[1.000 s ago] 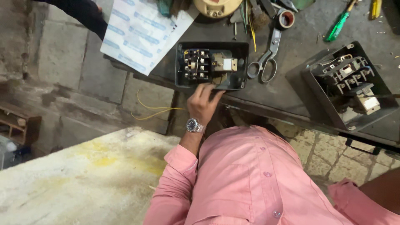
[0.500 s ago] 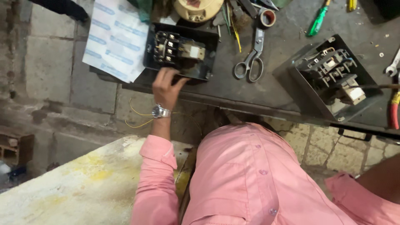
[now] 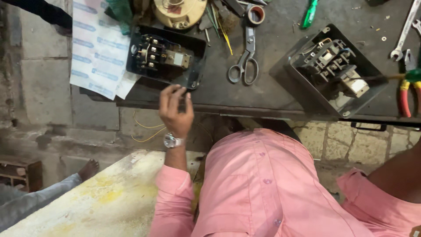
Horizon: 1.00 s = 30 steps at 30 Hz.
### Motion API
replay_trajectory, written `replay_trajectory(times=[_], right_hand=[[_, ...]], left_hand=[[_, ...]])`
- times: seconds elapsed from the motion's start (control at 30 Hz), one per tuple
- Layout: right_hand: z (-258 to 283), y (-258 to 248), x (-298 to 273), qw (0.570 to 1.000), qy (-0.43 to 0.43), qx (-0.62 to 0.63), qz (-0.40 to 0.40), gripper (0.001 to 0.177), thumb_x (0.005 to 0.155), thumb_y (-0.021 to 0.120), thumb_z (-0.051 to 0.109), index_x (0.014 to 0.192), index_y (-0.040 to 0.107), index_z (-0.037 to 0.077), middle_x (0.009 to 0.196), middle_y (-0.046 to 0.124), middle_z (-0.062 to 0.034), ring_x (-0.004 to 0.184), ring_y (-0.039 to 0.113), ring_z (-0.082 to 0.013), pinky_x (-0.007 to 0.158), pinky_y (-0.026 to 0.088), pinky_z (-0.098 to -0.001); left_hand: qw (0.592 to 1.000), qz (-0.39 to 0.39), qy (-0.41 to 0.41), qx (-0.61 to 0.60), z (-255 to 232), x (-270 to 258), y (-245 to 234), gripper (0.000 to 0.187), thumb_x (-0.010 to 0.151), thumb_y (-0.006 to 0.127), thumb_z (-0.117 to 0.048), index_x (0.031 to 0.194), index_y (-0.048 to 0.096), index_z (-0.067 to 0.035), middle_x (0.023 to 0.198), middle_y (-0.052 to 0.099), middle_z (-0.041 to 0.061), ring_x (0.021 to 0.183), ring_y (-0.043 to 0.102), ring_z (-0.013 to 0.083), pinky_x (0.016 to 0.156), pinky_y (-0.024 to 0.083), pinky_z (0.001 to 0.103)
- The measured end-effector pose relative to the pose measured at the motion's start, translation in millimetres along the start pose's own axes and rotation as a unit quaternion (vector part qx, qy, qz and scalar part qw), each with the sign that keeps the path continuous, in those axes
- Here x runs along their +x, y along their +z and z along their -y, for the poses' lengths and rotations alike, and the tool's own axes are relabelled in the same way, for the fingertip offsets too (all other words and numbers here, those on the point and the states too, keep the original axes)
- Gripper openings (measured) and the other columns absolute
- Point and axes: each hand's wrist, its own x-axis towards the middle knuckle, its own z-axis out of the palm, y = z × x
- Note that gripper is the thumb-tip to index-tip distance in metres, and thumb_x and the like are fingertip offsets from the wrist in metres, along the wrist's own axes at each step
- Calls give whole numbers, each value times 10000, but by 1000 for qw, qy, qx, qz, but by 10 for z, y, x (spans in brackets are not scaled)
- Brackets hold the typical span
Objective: The person disassembles an electrical component, likely a contactor, using a screwdriver. They remove screws, separate parts, and manipulate internal wiring and components on a cluttered workbench.
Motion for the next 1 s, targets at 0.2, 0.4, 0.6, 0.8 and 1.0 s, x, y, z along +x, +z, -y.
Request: replay_trajectory(times=[0.2,0.4,0.6,0.8,1.0], right_hand=[[0,-118,252,999,-48,8,-2,273,1085,734,86,1302,611,-26,1264,632,-142,1145,649,-249,980,549,-331],[236,-270,441,992,-90,86,24,251,1049,724,108,1250,622,-1,1275,653,-128,1177,693,-244,1011,587,-314],[351,-371,612,980,-160,11,114,270,952,851,43,1170,712,-36,1264,603,-178,1008,612,-212,887,498,-257],[250,-412,605,978,-157,42,130,229,931,883,21,1117,750,2,1140,623,-108,872,593,-119,706,410,-179],[207,-491,601,983,-112,68,125,199,958,913,19,1099,773,7,1085,654,-103,827,585,-94,672,389,-160]], left_hand=[[999,27,18,-43,-599,-90,401,203,907,742,44,1095,699,-18,1165,656,131,1013,708,273,802,615,357],[993,77,16,-83,-1129,-224,908,201,892,754,16,1081,710,-34,1140,684,110,969,730,267,790,607,363],[978,60,-5,199,-911,97,1232,210,896,723,-99,1101,722,-51,1194,685,159,1078,636,344,937,470,532],[868,149,115,459,-139,765,1432,137,831,686,-120,961,729,-124,1068,701,74,1260,572,318,1146,224,698],[871,150,142,445,61,857,1515,66,939,649,-132,921,708,-109,1024,685,101,1152,609,299,1190,225,630]])
